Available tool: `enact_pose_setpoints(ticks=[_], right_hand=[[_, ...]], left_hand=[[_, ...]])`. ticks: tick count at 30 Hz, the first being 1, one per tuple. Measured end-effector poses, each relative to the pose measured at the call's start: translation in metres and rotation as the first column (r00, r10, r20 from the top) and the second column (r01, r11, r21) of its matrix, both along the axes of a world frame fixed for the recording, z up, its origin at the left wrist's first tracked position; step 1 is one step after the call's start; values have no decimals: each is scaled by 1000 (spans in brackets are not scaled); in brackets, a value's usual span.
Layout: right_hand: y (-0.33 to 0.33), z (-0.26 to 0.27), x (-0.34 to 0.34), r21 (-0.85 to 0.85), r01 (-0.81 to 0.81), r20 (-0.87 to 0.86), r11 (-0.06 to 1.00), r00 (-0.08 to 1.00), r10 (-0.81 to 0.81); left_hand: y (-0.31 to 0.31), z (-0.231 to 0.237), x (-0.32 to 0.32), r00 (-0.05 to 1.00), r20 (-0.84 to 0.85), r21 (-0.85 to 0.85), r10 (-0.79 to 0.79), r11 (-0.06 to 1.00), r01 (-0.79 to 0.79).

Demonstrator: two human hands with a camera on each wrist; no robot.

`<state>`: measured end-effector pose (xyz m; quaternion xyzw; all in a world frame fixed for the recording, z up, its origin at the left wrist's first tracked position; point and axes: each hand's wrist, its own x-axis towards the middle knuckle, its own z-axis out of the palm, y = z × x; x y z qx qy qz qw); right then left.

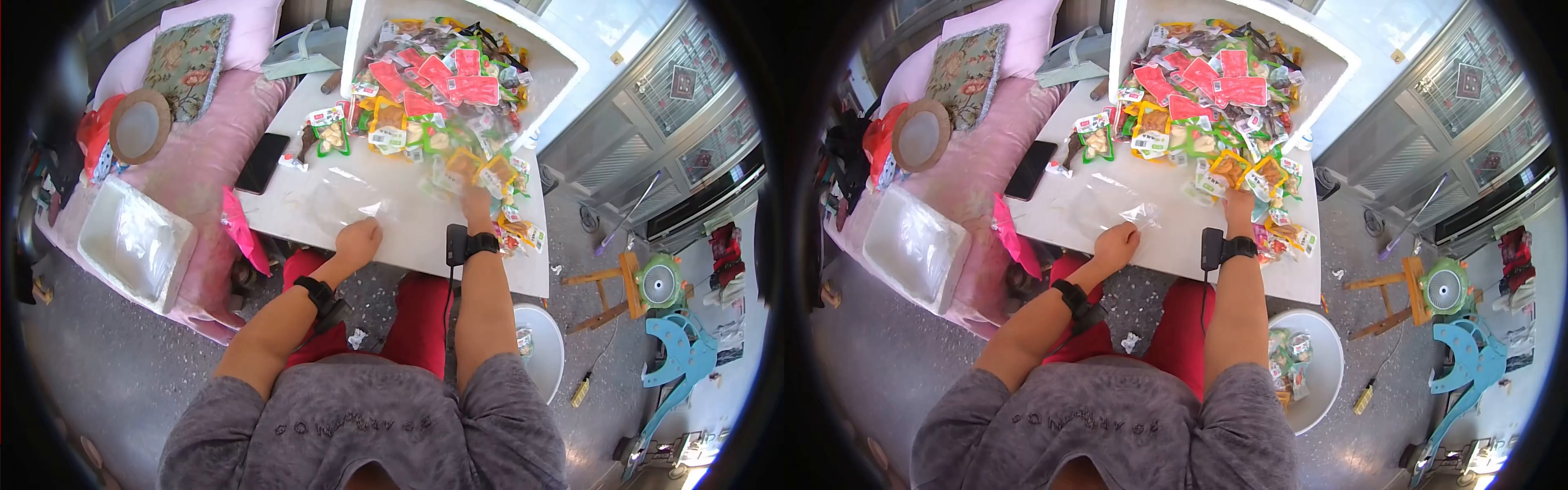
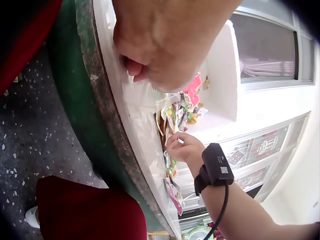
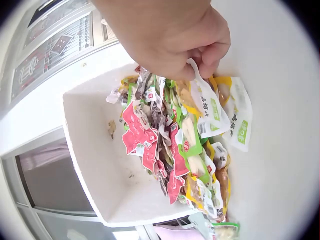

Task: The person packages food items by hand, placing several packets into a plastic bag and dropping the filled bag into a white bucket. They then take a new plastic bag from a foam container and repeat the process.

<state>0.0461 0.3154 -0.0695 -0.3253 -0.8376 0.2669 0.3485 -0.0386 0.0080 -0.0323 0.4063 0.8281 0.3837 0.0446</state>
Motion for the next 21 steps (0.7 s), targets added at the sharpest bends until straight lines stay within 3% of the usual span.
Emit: enact_pose_setpoints(ticks=[3, 5, 6, 7, 8, 10, 11, 12, 14, 15, 16, 19, 21], right_hand=[[-13, 4, 13, 375, -175, 31, 911, 984, 176], [-27, 8, 26, 250, -167, -100, 954, 975, 197], [-46, 23, 32, -11, -128, -242, 992, 963, 121], [-69, 42, 37, -273, -113, -356, 955, 934, 9], [-91, 62, 41, -515, -125, -431, 848, 893, -131], [-121, 80, 52, -854, -226, -446, 468, 780, -438], [-119, 67, 62, -647, -98, -439, 756, 859, -264], [-115, 54, 72, -329, -20, -355, 944, 929, -105], [-108, 42, 84, -228, -68, -393, 971, 919, -28], [-108, 42, 87, -466, -179, -544, 867, 831, -120], [-109, 41, 89, -640, -326, -643, 696, 723, -253], [-136, 75, 98, -744, -437, -606, 505, 761, -234], [-148, 79, 97, -770, -446, -575, 457, 794, -195]], left_hand=[[1, -1, -1, 1000, 5, -1, 4, 1000, -4], [1, -1, -1, 1000, -9, 1, 9, 1000, -9], [1, -2, -1, 1000, -15, 2, 11, 1000, -11], [1, -3, 0, 1000, -18, 5, 11, 1000, -11], [2, -4, -1, 1000, -22, 9, 12, 1000, -12], [2, -6, 0, 1000, -27, 19, 16, 1000, -15], [2, -6, 0, 999, -28, 26, 18, 1000, -17], [3, -6, 1, 999, -31, 34, 20, 999, -19], [4, -6, 2, 999, -30, 21, 18, 1000, -17], [3, -6, 2, 999, -29, 12, 19, 1000, -19], [3, -6, 3, 1000, -22, 9, 18, 1000, -18], [5, -7, 4, 1000, -10, 2, 13, 1000, -13], [5, -7, 7, 1000, -3, -7, 1, 1000, -1]])
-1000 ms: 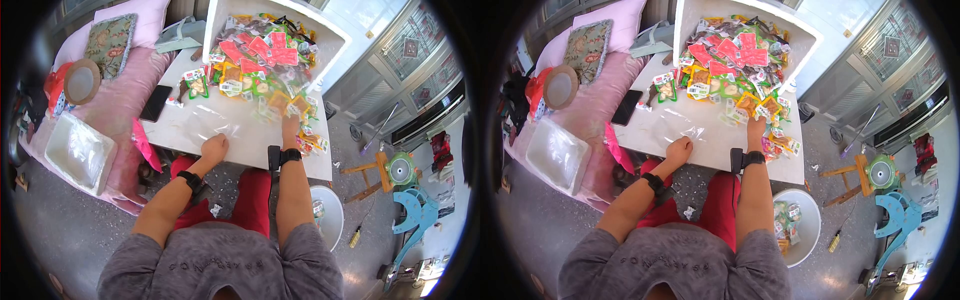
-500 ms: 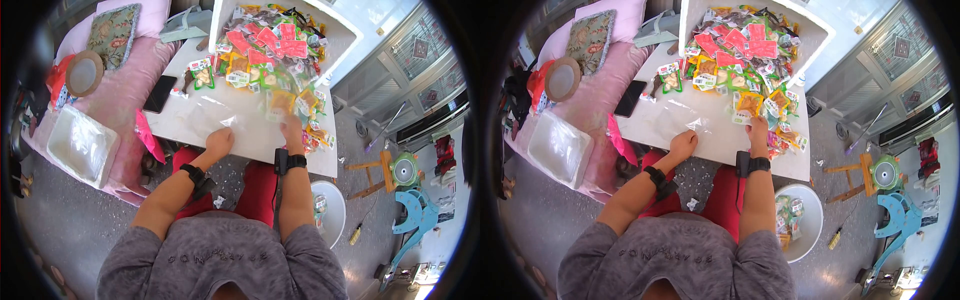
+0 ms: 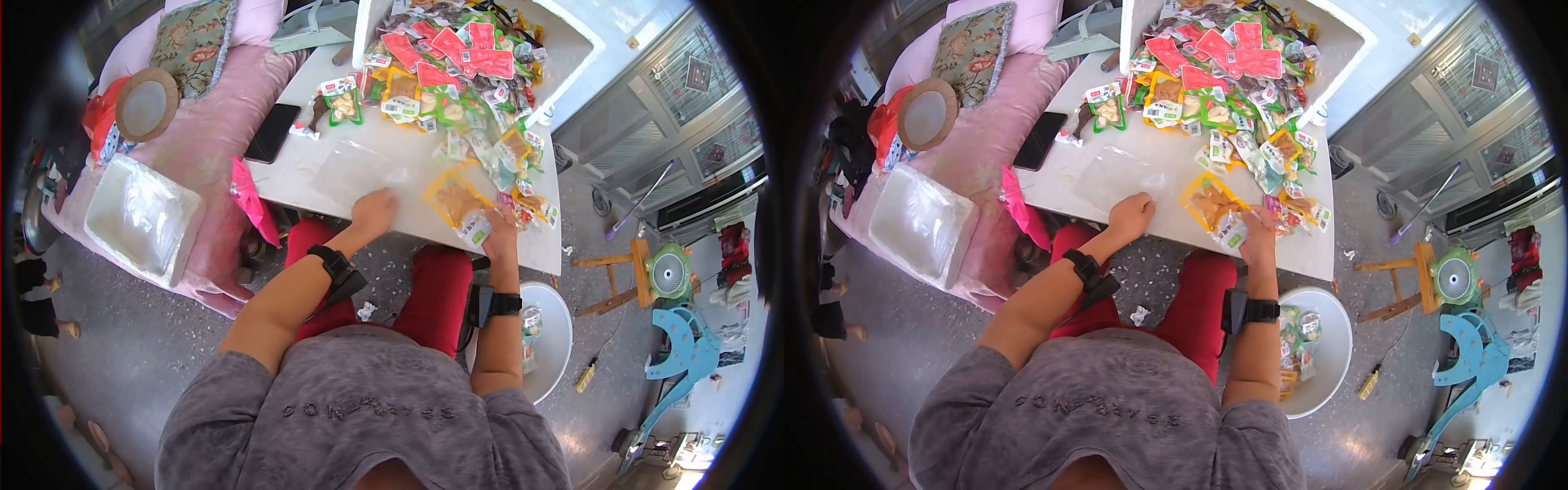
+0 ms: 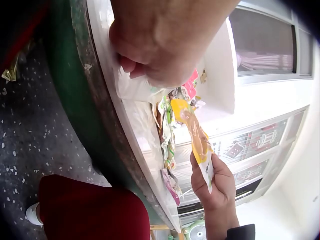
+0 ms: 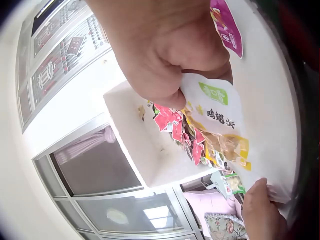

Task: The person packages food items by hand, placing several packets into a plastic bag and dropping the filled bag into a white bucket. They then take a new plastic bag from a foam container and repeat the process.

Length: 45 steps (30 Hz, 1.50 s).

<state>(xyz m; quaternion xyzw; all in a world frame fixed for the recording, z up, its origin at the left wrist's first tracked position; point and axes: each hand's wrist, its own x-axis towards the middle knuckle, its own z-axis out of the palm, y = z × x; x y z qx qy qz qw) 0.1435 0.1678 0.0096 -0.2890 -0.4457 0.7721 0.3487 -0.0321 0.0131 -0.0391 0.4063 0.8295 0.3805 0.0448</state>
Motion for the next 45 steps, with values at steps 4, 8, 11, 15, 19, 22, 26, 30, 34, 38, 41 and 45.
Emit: enact_pose_setpoints(ticks=[4, 8, 11, 15, 19, 22, 26, 30, 34, 38, 41, 45], right_hand=[[-15, -1, -8, -38, -174, 81, 984, 981, 177], [-17, 2, -19, 15, -238, 210, 971, 950, 230], [-16, 2, -23, 56, -244, 297, 968, 930, 217], [-8, -11, -32, 78, -312, 313, 947, 909, 273], [-12, -34, -59, 27, -343, 161, 939, 928, 335], [-35, -34, -78, -13, -366, 71, 931, 928, 366], [-66, -1, -71, 123, -325, 466, 938, 853, 234], [-26, -55, -73, 667, -716, 742, 205, 614, -270], [-23, -48, -79, 691, -718, 720, 86, 671, -178], [-55, 3, -92, 292, -584, 594, 758, 731, 334], [-43, -1, -87, 40, -487, 195, 873, 860, 471], [43, -56, -78, 306, -290, 25, 907, 955, 297]], left_hand=[[0, 4, 5, 999, 5, -29, -36, 999, 36], [-2, 4, 6, 999, -6, -8, -34, 999, 34], [-4, 7, 9, 1000, -7, 19, -15, 1000, 15], [-7, 23, 18, 994, -58, -45, -91, 995, 88], [-5, 39, 28, 985, -122, 61, -122, 990, 130], [-1, 44, 30, 982, -164, 178, -98, 976, 127], [-3, 38, 23, 984, -147, 80, -103, 990, 115], [-3, 34, 24, 967, -226, 46, -120, 990, 133], [-1, 34, 26, 978, -169, -9, -121, 993, 121], [-1, 39, 24, 986, -139, 25, -93, 995, 98], [1, 32, 16, 991, -124, 12, -53, 998, 55], [0, 18, 11, 992, -123, -15, -36, 999, 34]])
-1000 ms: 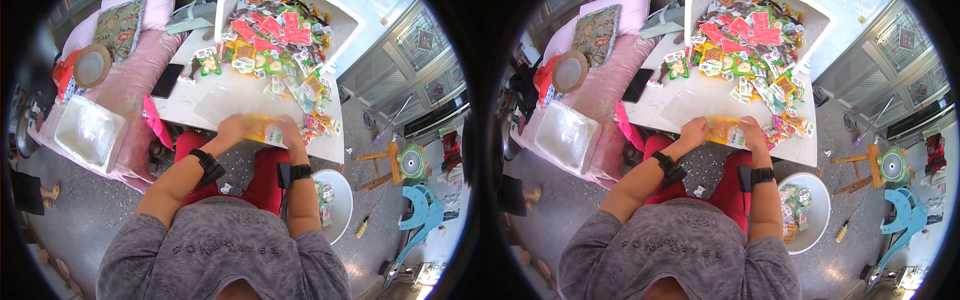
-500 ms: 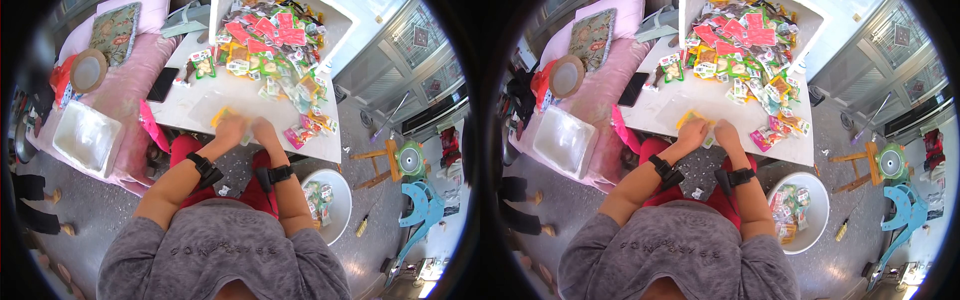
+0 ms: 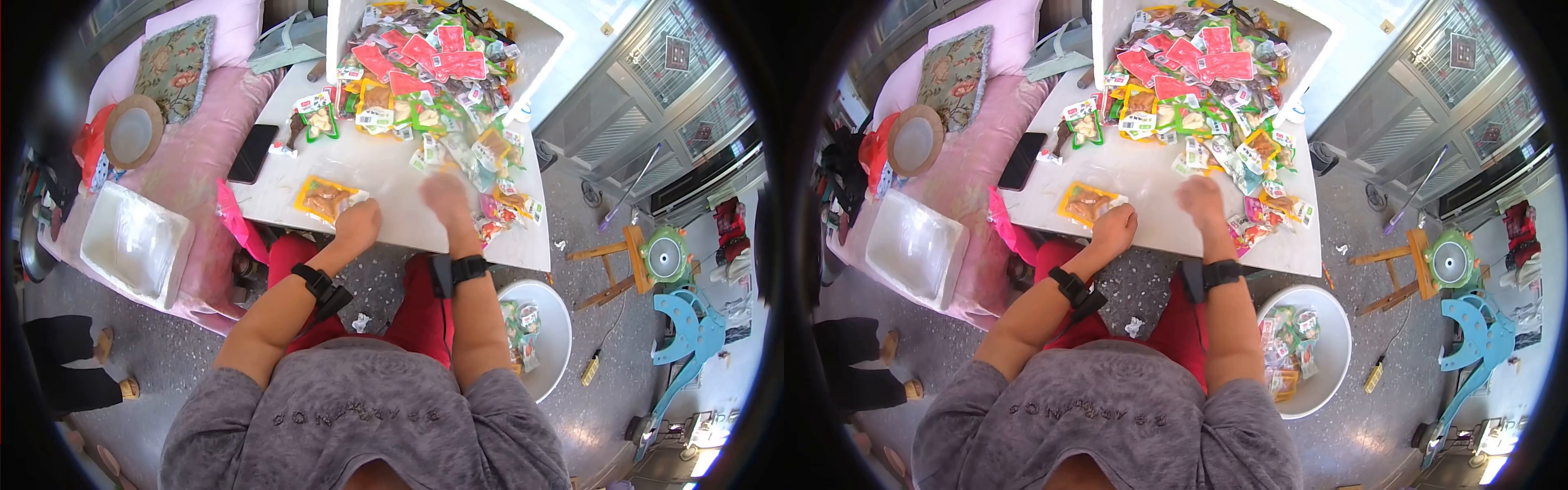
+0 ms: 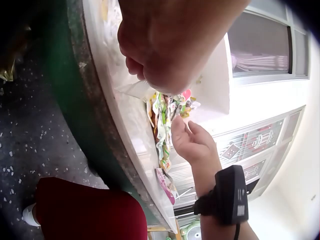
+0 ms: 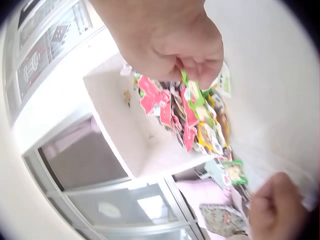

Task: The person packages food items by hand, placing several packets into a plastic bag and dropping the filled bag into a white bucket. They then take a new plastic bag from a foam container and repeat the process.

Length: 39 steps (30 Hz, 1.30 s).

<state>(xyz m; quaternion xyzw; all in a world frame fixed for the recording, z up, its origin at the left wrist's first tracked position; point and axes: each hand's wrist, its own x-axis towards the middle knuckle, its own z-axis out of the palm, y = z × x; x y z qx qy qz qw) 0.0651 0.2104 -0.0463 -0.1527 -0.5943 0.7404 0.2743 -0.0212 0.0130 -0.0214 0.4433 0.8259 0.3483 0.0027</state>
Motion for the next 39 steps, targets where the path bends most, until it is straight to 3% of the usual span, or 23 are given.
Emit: enact_pose_setpoints(ticks=[1, 3, 5, 9, 13, 15, 18, 21, 25, 28, 31, 32, 35, 38, 39], right_hand=[[15, 6, 8, -144, 140, 51, 980, 990, -134], [46, 13, 20, -400, 362, 122, 842, 932, -342], [80, 8, 25, -523, 427, 141, 738, 897, -420], [137, -13, 20, -706, 442, 167, 553, 863, -477], [172, -36, 14, -797, 357, 118, 488, 883, -454], [169, -29, 13, -788, 346, 101, 510, 888, -448], [132, 4, 6, -537, 581, 150, 612, 780, -608], [92, 46, 9, -223, 762, 119, 608, 640, -759], [53, 74, 34, -100, 690, 28, 717, 722, -691], [34, 76, 59, -261, 605, -16, 752, 777, -630], [6, 80, 78, -381, 304, -187, 873, 900, -394], [-3, 80, 81, -428, 199, -234, 882, 918, -321], [-11, 54, 80, -487, 92, -274, 869, 928, -252], [-26, 54, 77, -523, -64, -253, 850, 964, -84], [-32, 55, 74, -506, -49, -222, 861, 972, -75]], left_hand=[[-1, -4, 0, 1000, 2, 6, -7, 1000, 7], [-2, -11, 1, 1000, 7, 18, -20, 1000, 20], [-2, -16, 1, 999, 20, 14, -38, 999, 38], [-3, -22, 0, 999, 17, 115, -41, 993, 39], [-5, -21, -1, 999, 17, 116, -47, 992, 44], [-5, -19, -1, 998, 19, 112, -53, 992, 51], [-4, -22, -2, 998, -3, 100, -60, 993, 60], [-4, -20, -2, 998, -2, 105, -65, 992, 65], [-5, -19, -1, 998, -11, 102, -62, 993, 63], [-4, -18, -1, 998, -2, 96, -55, 994, 55], [-2, -18, -1, 999, 7, 56, -42, 998, 41], [-1, -20, -1, 999, 10, 51, -36, 998, 36], [-1, -17, -2, 998, 52, 58, -24, 998, 21], [-2, -17, -3, 996, 89, 71, -20, 997, 14], [-2, -18, -3, 995, 97, 74, -19, 997, 11]])
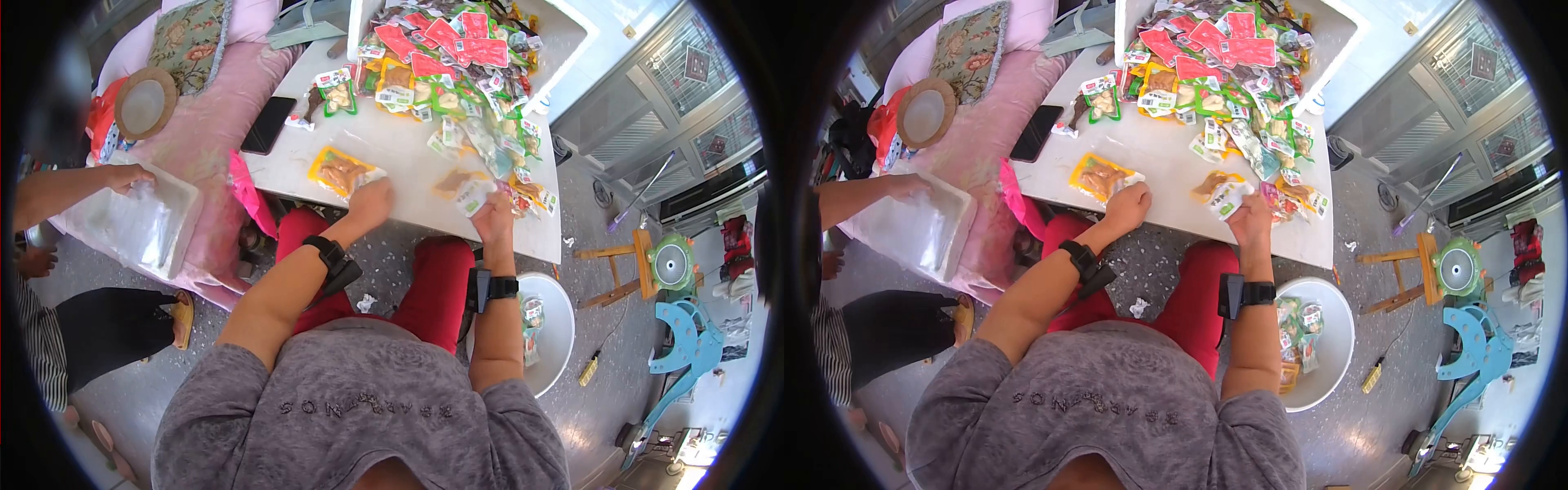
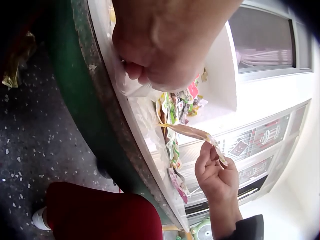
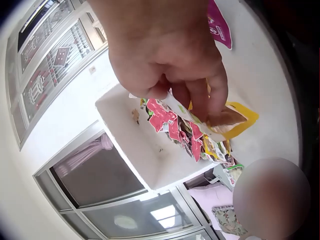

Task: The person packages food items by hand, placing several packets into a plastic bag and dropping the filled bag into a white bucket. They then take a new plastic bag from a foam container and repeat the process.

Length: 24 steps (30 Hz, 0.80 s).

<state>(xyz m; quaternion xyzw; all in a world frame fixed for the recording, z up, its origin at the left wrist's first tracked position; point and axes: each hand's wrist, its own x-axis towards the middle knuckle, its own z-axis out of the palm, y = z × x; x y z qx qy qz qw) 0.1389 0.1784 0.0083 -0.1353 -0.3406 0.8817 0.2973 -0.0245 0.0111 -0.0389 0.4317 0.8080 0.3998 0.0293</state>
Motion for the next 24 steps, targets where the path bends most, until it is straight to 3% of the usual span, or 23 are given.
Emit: enact_pose_setpoints(ticks=[2, 6, 9, 12, 15, 18, 24], right_hand=[[-9, 1, -4, 44, -10, 68, 999, 998, 7], [-8, -24, -10, 56, 181, 315, 982, 930, -190], [-21, -22, -12, 29, 173, 375, 984, 911, -172], [-19, -37, -18, 196, 176, 499, 965, 829, -252], [-18, -45, -23, 374, 221, 467, 901, 794, -389], [-19, -44, -21, 415, 284, 305, 864, 852, -426], [-34, -16, -10, 176, 227, 169, 958, 952, -257]], left_hand=[[-1, 1, 0, 1000, 18, -4, -8, 1000, 8], [-1, -1, -1, 1000, 12, 8, -11, 1000, 11], [1, -2, -1, 1000, 10, -25, -1, 1000, 1], [0, -2, -1, 1000, 16, -10, -1, 1000, 1], [0, -3, -1, 1000, 1, 15, -3, 1000, 3], [0, -3, -2, 1000, 9, -3, 3, 1000, -3], [0, -2, -1, 1000, 16, 4, -4, 1000, 4]])
